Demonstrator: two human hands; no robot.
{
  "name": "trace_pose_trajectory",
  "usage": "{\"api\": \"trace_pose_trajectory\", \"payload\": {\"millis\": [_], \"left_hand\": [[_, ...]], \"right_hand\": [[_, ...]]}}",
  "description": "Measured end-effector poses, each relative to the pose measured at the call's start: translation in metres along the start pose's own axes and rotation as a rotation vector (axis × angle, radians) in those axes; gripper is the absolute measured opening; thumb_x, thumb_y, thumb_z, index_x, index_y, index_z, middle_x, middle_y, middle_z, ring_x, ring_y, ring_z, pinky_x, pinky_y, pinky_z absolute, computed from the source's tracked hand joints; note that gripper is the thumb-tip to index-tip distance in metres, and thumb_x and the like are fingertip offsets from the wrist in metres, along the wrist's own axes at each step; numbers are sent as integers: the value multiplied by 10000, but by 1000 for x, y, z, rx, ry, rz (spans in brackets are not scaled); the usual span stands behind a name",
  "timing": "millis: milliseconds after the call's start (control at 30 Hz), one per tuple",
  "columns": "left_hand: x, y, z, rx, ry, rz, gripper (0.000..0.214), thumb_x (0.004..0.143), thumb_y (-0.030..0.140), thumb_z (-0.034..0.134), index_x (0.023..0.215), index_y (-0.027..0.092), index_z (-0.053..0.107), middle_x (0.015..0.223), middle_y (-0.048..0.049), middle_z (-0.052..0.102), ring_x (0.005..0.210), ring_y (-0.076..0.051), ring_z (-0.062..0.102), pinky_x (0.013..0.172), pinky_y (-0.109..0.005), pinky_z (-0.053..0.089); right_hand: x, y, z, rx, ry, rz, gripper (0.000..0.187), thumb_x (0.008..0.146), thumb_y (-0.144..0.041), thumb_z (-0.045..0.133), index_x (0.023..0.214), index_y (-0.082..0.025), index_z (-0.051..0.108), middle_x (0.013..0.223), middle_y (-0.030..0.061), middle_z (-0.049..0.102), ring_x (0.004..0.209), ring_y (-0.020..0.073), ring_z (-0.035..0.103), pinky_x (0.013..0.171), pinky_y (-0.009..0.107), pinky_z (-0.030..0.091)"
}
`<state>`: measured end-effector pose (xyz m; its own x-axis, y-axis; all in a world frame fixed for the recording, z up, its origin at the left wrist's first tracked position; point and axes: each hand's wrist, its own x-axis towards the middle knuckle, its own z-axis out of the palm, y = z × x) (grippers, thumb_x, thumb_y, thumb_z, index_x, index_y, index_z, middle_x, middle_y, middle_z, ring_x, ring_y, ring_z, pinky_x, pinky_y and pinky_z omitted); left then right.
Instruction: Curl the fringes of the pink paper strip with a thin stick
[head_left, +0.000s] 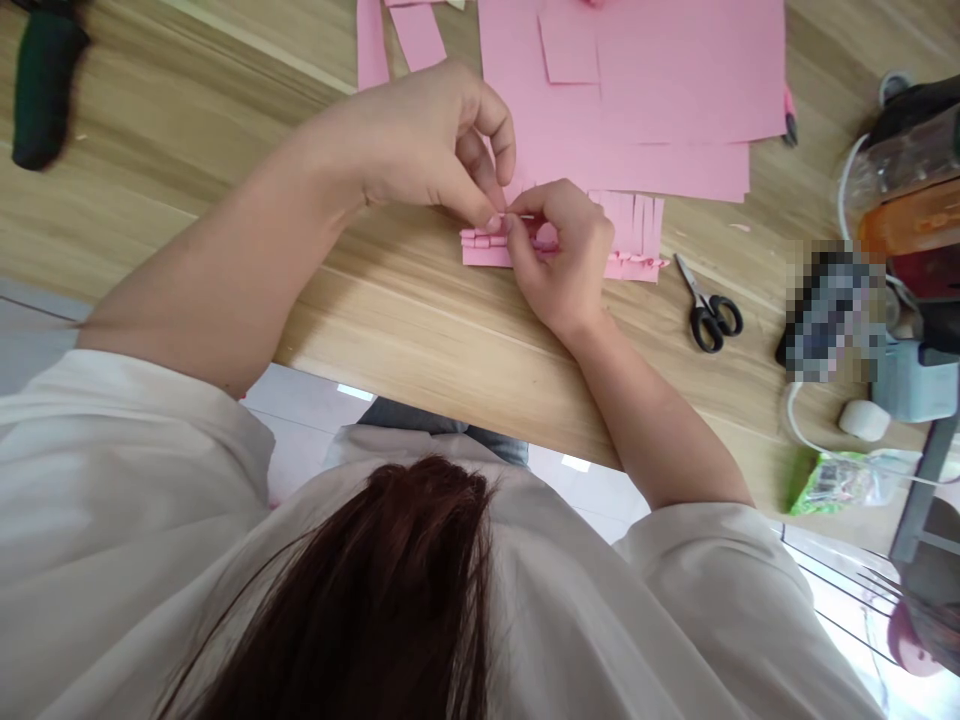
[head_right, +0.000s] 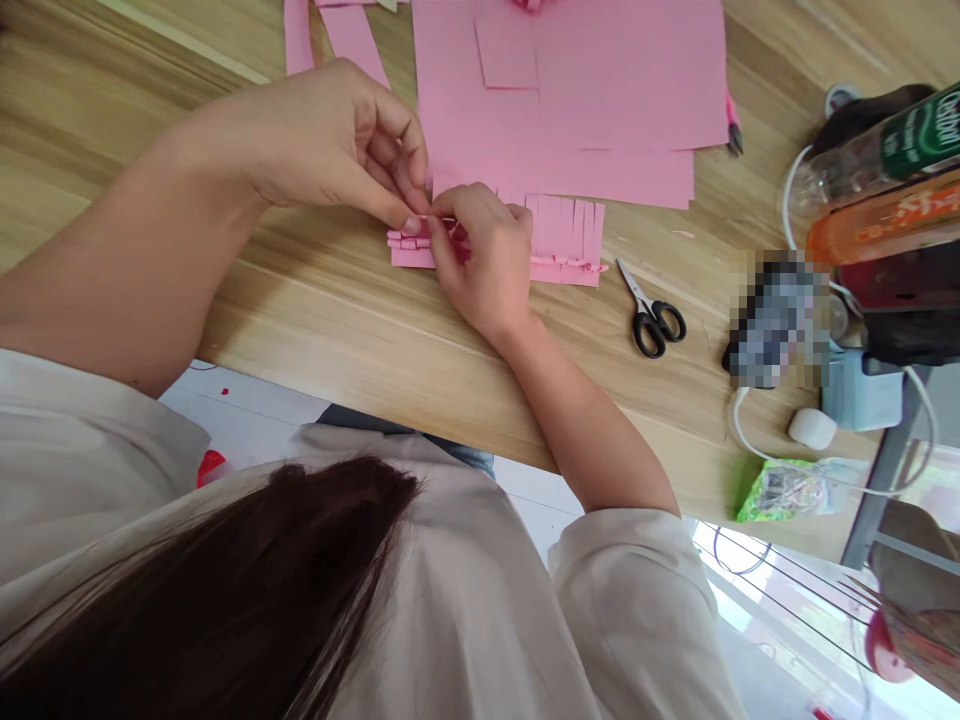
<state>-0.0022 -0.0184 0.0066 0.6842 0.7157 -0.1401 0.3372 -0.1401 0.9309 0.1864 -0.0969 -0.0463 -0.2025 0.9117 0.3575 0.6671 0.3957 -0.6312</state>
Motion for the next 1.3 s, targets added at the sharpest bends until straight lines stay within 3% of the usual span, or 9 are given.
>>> {"api": "trace_pose_trajectory", "payload": {"millis": [100,333,567,700,1067,1300], "left_hand": [[1,1,1,-28,39,-26,153,708,49,746,832,88,665,769,-94,722,724,-198,712,715,-358,522],[4,-6,7,-21,130,-40,211,636,38,755,782,109,622,763,-82,714,741,-203,706,740,-383,516],[3,1,3,-44,55,-111,180,657,48,744,805,108,661,704,-47,702,665,-154,677,671,-310,489],[4,-1,2,-50,52,-97,214,639,22,743,820,103,665,732,-53,716,688,-168,696,688,-326,511],[4,-4,3,-47,41,-71,251,616,-77,705,792,87,635,713,-25,697,638,-116,664,641,-255,495],[3,3,0,-115,-35,-177,182,700,-37,699,826,93,678,710,-36,697,630,-109,646,652,-276,476]], "right_hand": [[0,0,-1,18,-2,-3,255,1021,-433,483,912,-251,625,960,55,683,928,252,659,912,448,490],[1,6,3,9,35,-24,186,989,-446,557,952,-272,612,981,40,703,914,247,654,882,439,505],[1,-1,1,-42,1,-40,107,980,-327,557,903,-269,602,962,38,711,898,249,654,884,471,488],[1,-5,-2,-82,-12,-41,104,973,-276,539,898,-264,610,953,41,720,908,242,652,895,462,480],[0,-3,-1,14,-64,-21,160,967,-407,581,924,-257,618,965,43,710,968,254,649,979,472,471],[0,-6,-2,-31,-69,-6,139,953,-382,592,862,-278,604,954,39,706,963,269,639,1026,532,431]]}}
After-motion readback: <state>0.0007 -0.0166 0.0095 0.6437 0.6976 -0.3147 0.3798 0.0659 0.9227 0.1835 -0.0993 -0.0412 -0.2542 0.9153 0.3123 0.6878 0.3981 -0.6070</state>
